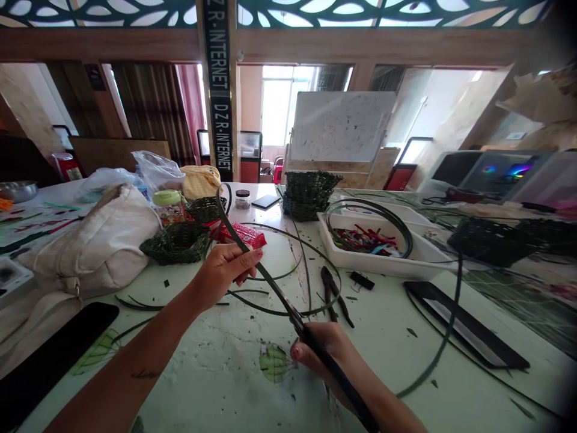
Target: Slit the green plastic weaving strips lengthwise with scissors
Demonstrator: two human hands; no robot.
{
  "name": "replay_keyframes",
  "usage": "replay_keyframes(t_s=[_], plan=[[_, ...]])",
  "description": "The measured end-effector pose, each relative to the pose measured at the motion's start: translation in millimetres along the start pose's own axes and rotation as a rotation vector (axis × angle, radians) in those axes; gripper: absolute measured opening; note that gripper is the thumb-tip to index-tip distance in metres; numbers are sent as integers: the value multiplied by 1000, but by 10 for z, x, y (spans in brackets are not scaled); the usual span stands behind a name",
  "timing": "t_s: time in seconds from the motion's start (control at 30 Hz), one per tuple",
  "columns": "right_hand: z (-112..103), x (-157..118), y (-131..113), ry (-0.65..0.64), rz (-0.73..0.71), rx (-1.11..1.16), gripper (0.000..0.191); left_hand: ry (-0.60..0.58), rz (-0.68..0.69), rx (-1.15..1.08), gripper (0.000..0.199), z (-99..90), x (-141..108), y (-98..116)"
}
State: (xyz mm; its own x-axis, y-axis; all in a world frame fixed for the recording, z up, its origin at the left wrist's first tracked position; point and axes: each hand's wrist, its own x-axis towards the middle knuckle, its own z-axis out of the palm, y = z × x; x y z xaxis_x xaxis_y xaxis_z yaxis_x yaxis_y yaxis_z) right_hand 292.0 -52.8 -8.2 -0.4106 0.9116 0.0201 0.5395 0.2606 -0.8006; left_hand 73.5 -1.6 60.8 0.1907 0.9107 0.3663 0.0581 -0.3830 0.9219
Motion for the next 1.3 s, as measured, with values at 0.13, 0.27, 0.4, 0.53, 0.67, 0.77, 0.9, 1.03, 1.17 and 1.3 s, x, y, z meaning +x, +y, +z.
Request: replay_keyframes(t_s=[0.13, 0.27, 0.4, 0.53, 0.67, 0.77, 0.9, 1.03, 1.17, 1.3], plan=[[22, -6, -10, 6, 65, 8, 54, 3, -1, 2, 37, -18, 17, -22], [13, -2, -12, 9, 101, 5, 50, 1, 2, 14, 38, -30, 35, -49], [24, 8, -27, 28, 123, 37, 51, 7, -12, 2, 38, -29, 44, -78], [37, -14, -25, 26, 124, 47, 53, -9, -32, -42, 37, -70, 54, -113], [-14, -56, -3, -105, 83, 114, 53, -155, -18, -147, 37, -175, 46, -74], [-72, -71, -4, -208, 58, 158, 52, -194, 5, -263, 39, -248, 31, 15], [-95, -62, -28, -232, 64, 154, 53, -89, -9, -263, 35, -304, 28, 83], [-62, -33, -34, -171, 73, 179, 60, 17, -14, -160, 32, -293, 60, 2], [-35, 2, -13, -134, 43, 178, 64, 47, -26, -125, 32, -196, 92, -127], [-27, -1, 1, -103, 6, 152, 65, 36, -23, -122, 36, -81, 83, -175]])
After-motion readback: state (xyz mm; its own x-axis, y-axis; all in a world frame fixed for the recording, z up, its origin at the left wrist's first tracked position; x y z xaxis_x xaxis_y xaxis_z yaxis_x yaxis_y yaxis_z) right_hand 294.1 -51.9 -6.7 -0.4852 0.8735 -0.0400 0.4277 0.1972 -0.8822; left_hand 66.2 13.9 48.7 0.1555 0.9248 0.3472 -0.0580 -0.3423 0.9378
